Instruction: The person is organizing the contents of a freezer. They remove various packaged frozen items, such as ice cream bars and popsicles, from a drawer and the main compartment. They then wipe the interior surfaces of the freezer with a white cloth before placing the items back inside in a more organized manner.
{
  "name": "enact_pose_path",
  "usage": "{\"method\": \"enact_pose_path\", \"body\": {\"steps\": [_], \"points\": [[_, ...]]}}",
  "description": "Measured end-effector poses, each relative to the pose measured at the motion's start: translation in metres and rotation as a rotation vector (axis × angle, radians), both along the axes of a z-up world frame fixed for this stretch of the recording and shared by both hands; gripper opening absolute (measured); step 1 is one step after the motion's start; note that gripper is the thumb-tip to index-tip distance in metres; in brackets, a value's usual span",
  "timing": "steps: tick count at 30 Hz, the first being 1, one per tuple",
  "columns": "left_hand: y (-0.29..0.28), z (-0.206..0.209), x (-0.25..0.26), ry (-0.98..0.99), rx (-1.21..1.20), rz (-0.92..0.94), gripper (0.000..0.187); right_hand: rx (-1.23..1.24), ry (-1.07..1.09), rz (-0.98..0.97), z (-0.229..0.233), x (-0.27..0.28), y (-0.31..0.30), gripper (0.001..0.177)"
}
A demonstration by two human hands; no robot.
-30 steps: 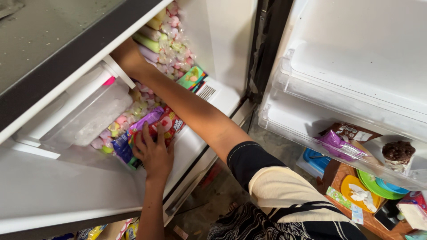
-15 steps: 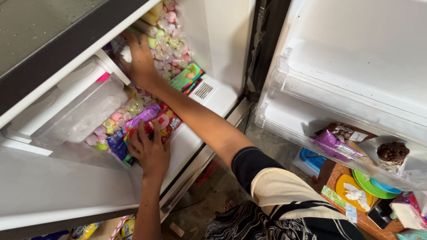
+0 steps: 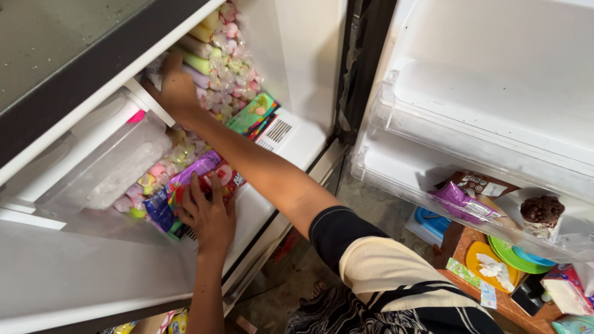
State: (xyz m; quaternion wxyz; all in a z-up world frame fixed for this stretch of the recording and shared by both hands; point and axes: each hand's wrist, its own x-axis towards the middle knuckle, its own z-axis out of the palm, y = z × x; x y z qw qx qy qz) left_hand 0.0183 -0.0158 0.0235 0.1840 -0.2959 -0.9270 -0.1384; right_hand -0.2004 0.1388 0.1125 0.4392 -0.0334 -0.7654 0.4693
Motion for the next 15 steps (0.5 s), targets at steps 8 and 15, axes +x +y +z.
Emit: {"method": "enact_pose_path", "body": {"steps": [8, 15], "points": [[0.000, -0.003, 0.004, 0.023, -0.007, 0.013, 0.079, 0.013, 0.130, -0.028, -0.023, 0.003, -0.006, 0.053], [0.005, -0.006, 0.006, 0.064, 0.019, 0.003, 0.081, -0.085, 0.067, 0.022, -0.002, 0.074, 0.008, 0.034]]}}
